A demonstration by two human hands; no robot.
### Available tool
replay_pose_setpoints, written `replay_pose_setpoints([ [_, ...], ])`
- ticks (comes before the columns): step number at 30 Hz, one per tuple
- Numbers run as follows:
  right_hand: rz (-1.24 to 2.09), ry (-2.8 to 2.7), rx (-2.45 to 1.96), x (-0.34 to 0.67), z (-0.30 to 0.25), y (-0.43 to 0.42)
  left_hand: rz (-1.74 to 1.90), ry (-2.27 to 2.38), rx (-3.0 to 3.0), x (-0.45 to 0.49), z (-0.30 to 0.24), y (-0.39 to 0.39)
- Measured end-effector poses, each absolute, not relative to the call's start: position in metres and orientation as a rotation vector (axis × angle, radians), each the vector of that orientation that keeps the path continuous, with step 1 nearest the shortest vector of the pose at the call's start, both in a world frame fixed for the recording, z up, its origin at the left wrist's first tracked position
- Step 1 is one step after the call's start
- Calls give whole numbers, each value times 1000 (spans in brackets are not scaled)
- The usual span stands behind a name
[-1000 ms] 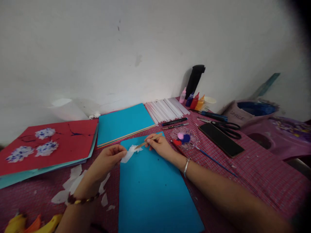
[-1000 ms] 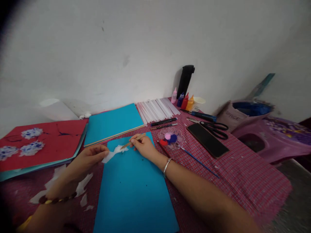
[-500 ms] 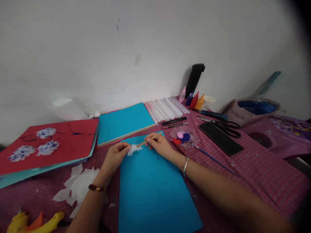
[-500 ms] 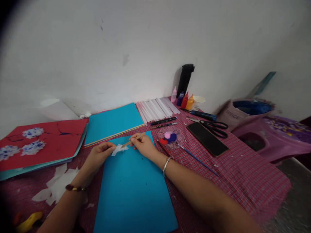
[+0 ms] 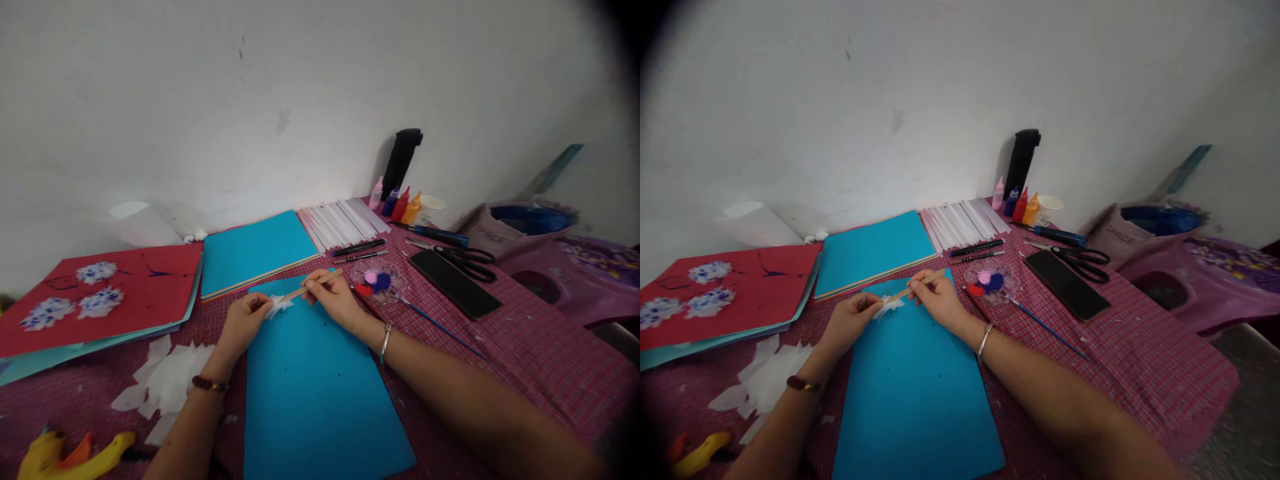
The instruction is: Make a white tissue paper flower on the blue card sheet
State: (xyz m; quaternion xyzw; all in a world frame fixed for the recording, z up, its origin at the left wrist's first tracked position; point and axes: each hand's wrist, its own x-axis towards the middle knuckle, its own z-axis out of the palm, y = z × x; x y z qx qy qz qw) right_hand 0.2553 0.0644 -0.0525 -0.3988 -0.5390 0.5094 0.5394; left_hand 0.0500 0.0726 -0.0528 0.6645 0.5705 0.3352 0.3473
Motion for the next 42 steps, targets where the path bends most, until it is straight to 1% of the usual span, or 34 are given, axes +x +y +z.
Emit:
replay_pose_setpoints([
  [8, 940, -1734, -957, 247, -54, 54, 899, 1466, 1679, 50, -58, 74],
  [17, 846, -1820, -952, 249, -57, 54, 911, 1454, 1671, 52, -57, 74],
  [24, 704, -2004, -937, 249, -49, 51, 959, 1454, 1639, 51, -56, 75],
  [27, 573, -2168, -885, 249, -44, 48, 1088, 1473, 1589, 46, -48, 75],
  [30, 355, -2409, -823, 250, -39, 43, 1184, 1489, 1531, 33, -37, 74],
  [33, 150, -2569, -773, 253, -36, 39, 1204, 1546, 1460, 18, -28, 73],
  [36, 25, -2640, -745, 255, -35, 36, 1213, 1588, 1417, 7, -20, 72],
  [39, 33, -2628, -753, 255, -39, 35, 1215, 1616, 1392, 0, -16, 72],
  [42, 179, -2537, -772, 255, -43, 36, 1187, 1642, 1410, -9, -14, 74],
])
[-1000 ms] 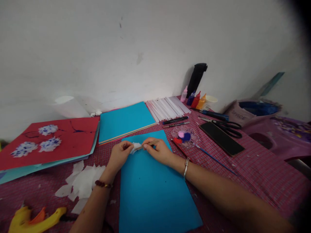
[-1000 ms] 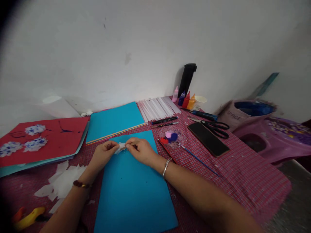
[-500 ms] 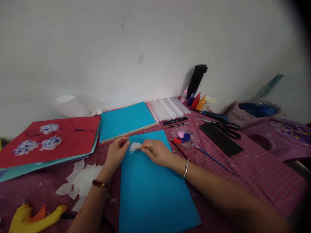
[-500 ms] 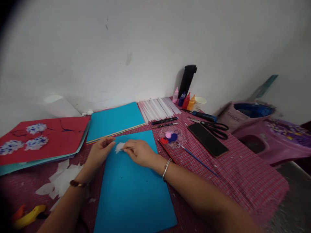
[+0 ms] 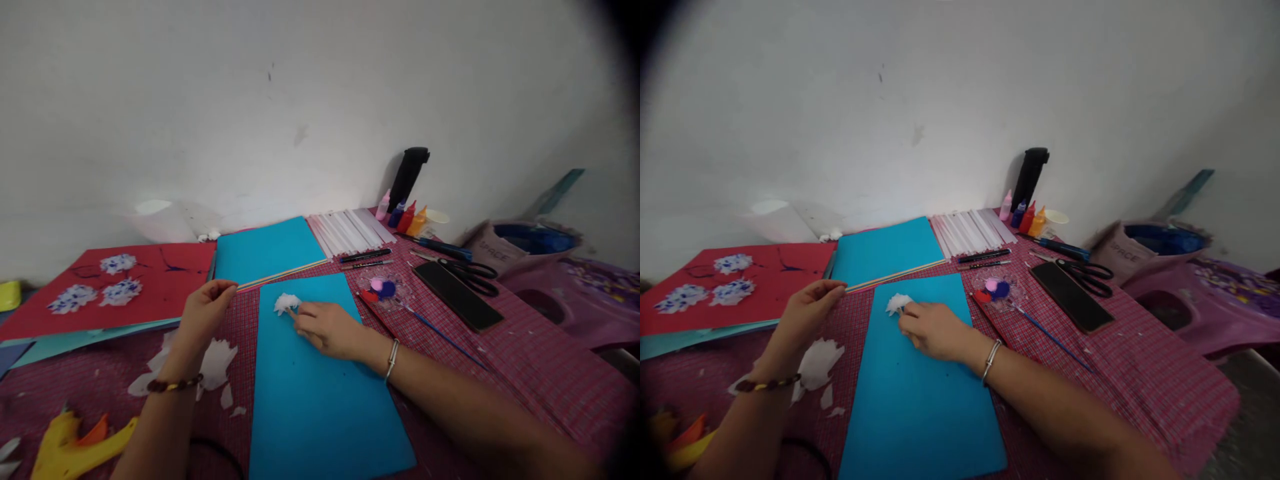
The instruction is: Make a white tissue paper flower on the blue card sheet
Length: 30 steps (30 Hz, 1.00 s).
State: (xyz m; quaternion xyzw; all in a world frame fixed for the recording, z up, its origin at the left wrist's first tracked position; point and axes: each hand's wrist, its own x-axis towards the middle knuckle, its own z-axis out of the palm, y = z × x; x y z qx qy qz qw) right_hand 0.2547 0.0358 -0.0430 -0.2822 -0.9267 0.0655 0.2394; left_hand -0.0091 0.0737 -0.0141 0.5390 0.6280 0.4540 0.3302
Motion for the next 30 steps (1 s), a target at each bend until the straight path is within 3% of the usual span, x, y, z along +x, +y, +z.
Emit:
replay_pose_setpoints([
  [16, 881, -1753, -956, 256, -64, 51, 989, 1716, 1474, -41, 17, 63],
  [23, 1149, -1233, -1003, 257, -63, 63, 1109, 1843, 1327, -73, 30, 51],
  [30, 1320, -968, -958, 262, -64, 67, 482, 2091, 1604, -108, 21, 49],
])
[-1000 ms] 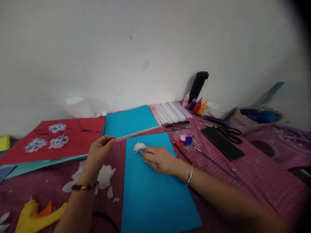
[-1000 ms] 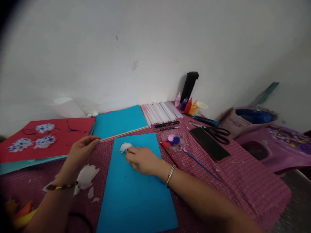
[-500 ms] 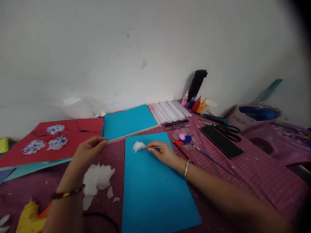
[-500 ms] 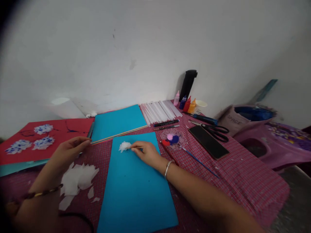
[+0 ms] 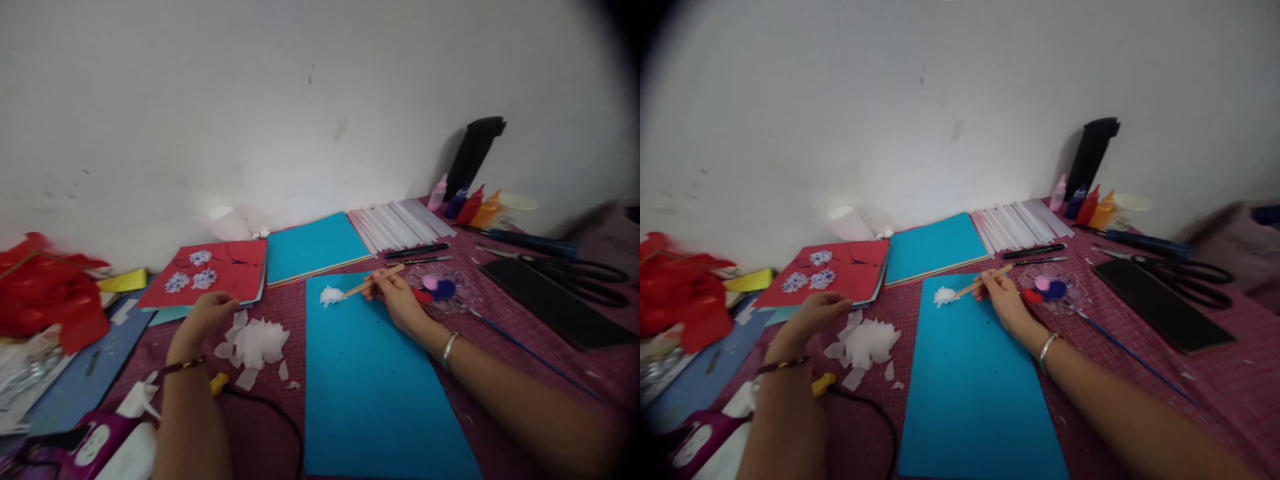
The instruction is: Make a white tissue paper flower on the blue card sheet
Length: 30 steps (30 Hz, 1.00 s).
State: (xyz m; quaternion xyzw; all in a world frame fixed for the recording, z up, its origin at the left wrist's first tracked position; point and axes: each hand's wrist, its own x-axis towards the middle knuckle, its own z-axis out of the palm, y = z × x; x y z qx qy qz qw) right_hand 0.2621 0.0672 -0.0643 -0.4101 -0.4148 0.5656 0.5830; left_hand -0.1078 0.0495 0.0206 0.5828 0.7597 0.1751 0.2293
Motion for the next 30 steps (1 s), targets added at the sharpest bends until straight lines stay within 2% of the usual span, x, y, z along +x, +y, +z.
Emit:
replay_pose_setpoints([
  [3, 1332, -1004, -954, 263, -65, 67, 245, 2200, 1583, -121, 15, 47],
  [5, 1321, -1021, -960, 263, -65, 66, 213, 2208, 1555, -126, 11, 45],
  [11, 1296, -1043, -951, 262, -65, 65, 271, 2167, 1551, -128, -3, 44],
  [16, 1306, -1082, -940, 262, -64, 69, 341, 2082, 1606, -119, 5, 49],
  [23, 1301, -1221, -952, 260, -66, 71, 984, 1642, 1589, -40, 27, 58],
  [30, 1256, -1376, -972, 255, -68, 69, 1045, 1401, 1468, 24, -5, 66],
])
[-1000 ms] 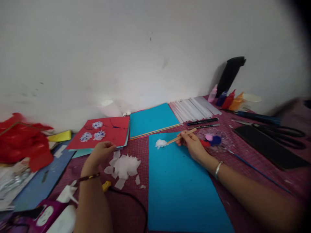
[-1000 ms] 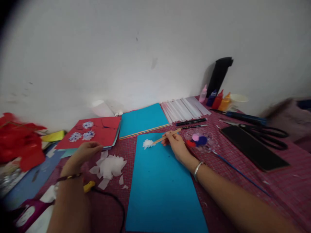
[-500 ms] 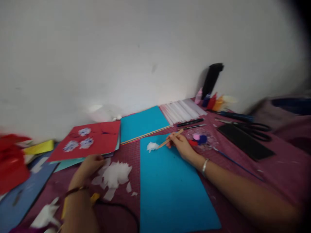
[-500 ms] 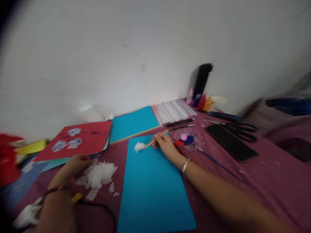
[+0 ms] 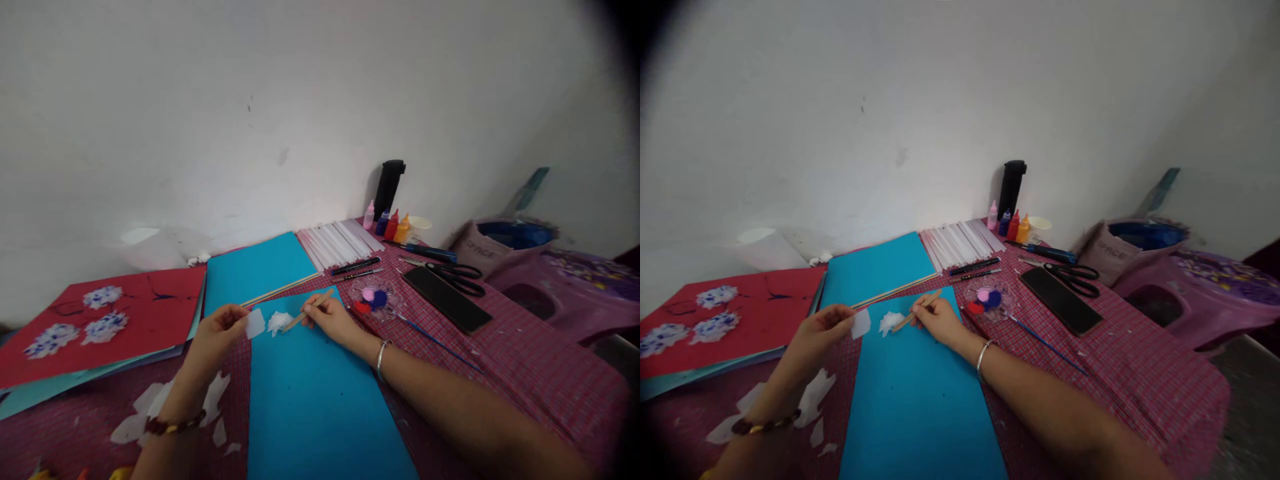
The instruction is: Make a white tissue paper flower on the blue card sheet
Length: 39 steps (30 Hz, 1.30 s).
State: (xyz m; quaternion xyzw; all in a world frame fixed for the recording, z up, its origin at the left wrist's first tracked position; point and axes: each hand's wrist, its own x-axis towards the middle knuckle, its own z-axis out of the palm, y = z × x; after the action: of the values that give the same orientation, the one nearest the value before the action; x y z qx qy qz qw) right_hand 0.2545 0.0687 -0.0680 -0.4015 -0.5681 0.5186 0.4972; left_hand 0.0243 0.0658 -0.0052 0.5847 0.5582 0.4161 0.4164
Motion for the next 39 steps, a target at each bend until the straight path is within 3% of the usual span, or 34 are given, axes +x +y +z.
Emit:
replay_pose_setpoints([
  [14, 1172, -1408, -988, 249, -69, 74, 537, 1242, 1703, 32, -12, 61],
  [28, 1119, -1113, -965, 256, -56, 66, 876, 1408, 1645, 57, -58, 76],
  [39, 744, -1772, -1001, 253, -53, 52, 941, 1432, 1610, 60, -57, 77],
])
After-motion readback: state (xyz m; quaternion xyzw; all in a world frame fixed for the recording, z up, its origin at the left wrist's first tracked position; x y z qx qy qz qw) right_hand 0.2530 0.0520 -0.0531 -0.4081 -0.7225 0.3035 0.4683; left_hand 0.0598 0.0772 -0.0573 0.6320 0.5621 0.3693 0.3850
